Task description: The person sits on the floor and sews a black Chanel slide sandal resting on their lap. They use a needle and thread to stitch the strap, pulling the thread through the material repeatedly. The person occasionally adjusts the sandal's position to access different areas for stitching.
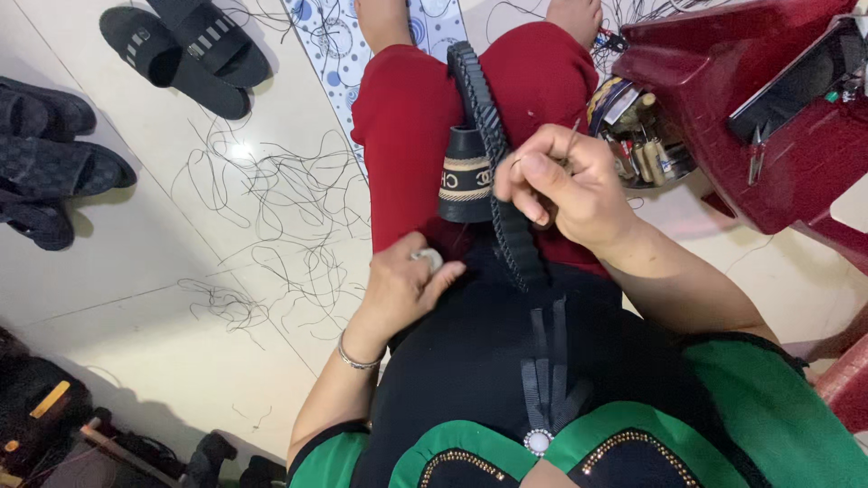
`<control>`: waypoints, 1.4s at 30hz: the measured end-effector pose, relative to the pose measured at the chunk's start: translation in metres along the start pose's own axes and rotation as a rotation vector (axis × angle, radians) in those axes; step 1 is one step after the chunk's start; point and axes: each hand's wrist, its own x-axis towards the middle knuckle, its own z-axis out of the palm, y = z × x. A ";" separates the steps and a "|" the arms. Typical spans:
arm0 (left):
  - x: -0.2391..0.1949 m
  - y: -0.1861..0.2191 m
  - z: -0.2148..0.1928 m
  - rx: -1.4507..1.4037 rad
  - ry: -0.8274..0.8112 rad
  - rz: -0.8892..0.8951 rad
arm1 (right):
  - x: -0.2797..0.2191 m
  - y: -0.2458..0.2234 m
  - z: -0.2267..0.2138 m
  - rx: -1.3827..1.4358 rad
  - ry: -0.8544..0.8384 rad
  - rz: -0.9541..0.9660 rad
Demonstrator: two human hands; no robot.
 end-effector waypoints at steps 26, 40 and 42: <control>0.077 0.006 -0.006 0.275 0.037 0.217 | -0.011 -0.078 -0.035 -1.684 -0.555 -0.332; 0.094 0.016 0.013 0.319 0.123 0.236 | 0.006 -0.060 0.016 -2.116 -0.581 -0.417; 0.088 0.014 0.013 0.321 0.187 0.199 | 0.014 -0.057 0.007 -2.114 -0.592 -0.468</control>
